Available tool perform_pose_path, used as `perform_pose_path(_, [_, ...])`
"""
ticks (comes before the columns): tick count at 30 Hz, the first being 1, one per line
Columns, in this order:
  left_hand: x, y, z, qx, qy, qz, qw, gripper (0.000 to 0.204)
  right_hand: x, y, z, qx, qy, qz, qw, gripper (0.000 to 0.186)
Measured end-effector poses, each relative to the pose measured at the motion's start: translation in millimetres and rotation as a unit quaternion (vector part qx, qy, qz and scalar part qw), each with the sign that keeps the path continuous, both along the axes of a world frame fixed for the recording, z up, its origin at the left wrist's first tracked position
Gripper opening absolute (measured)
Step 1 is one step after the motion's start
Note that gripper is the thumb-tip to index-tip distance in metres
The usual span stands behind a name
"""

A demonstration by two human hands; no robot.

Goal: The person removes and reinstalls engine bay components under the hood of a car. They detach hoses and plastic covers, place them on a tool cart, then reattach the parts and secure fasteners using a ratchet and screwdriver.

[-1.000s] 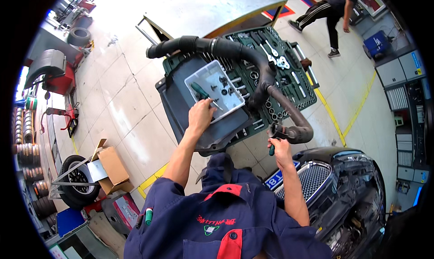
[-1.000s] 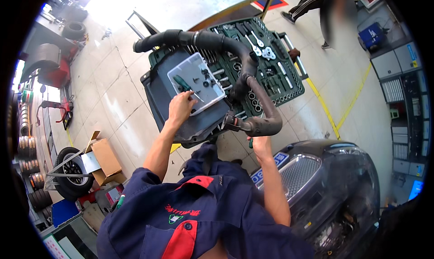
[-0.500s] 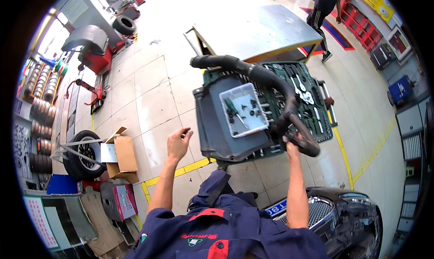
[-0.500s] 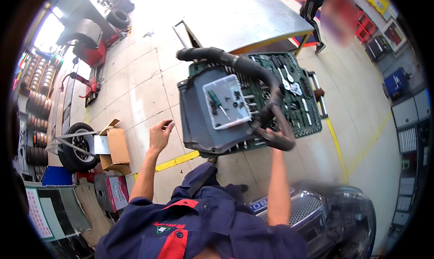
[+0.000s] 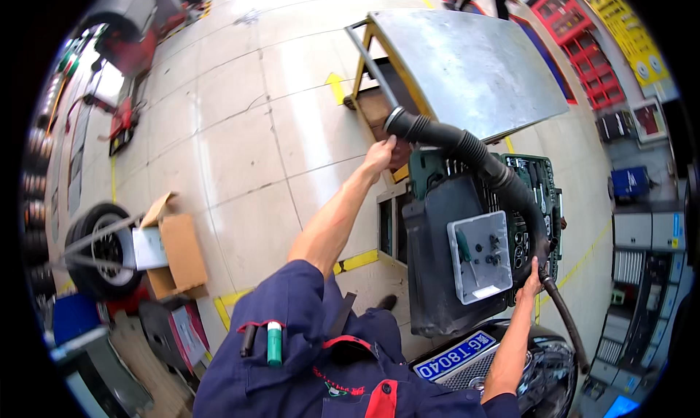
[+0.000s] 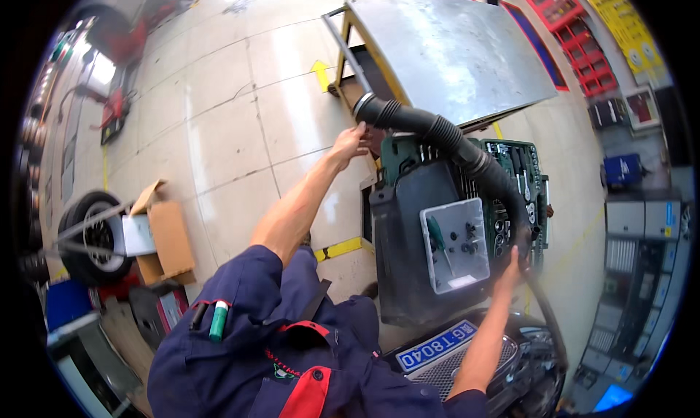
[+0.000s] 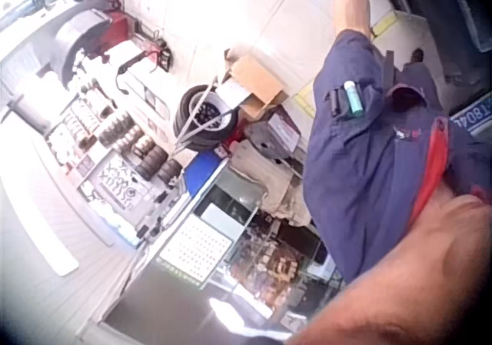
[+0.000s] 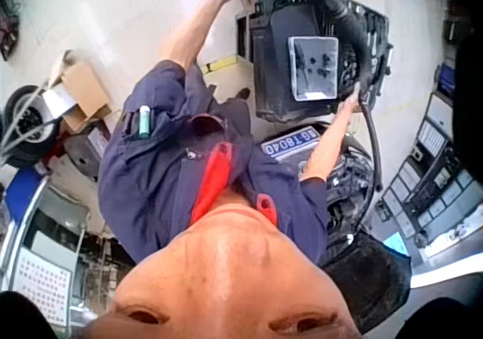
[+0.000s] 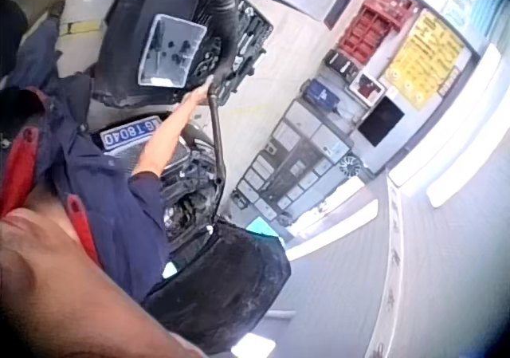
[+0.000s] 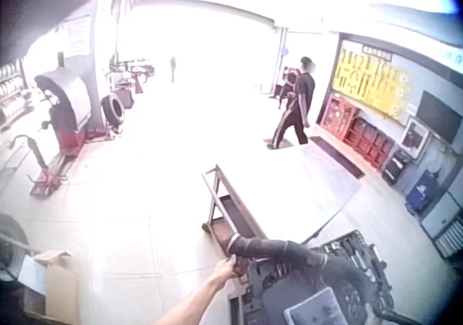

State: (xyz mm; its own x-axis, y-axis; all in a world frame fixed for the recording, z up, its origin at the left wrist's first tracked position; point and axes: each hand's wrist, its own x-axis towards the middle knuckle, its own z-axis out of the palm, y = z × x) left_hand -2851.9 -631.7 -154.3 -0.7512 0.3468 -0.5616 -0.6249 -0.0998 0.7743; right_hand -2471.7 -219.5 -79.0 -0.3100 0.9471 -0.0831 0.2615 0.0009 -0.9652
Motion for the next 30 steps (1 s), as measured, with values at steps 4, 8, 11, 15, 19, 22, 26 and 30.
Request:
perform_pose_path(4, [-48.9,31.4,-13.7,0.117,-0.038,-0.047,0.991,0.058,-23.6,27.6,21.6,-0.022,0.014,-0.023,0.999,0.035])
perform_pose_path(8, [-70.5,56.7,-39.9,0.158,-0.112,-0.015,0.981,0.051,-58.6,24.5,50.0,-0.006,0.023,-0.097,0.995,0.037])
perform_pose_path(11, [-86.3,90.7,-44.5,0.109,-0.113,0.047,0.986,0.047,-74.6,33.7,73.9,-0.011,0.010,-0.197,0.980,0.050])
perform_pose_path(15, [-115.6,104.4,-52.8,0.022,-0.018,0.046,0.999,0.049,-113.6,28.7,111.5,-0.051,0.077,-0.228,0.969,0.053])
perform_pose_path(19, [-135.6,86.3,-54.7,0.003,-0.038,0.026,0.999,0.050,-94.6,-7.9,154.2,-0.104,0.101,-0.205,0.968,0.048])
perform_pose_path(22, [-177.6,72.5,-52.8,0.018,-0.036,0.036,0.999,0.049,-90.3,-60.5,183.0,-0.078,0.149,-0.203,0.965,0.042])
perform_pose_path(26, [-258.0,54.5,-60.1,0.023,0.019,0.050,0.998,0.047,-87.1,-138.4,202.4,-0.006,0.167,-0.293,0.941,0.036])
perform_pose_path(30, [-352.5,26.0,-62.9,0.028,0.056,0.036,0.997,0.041,-100.3,-205.7,219.9,0.111,0.131,-0.352,0.920,0.048])
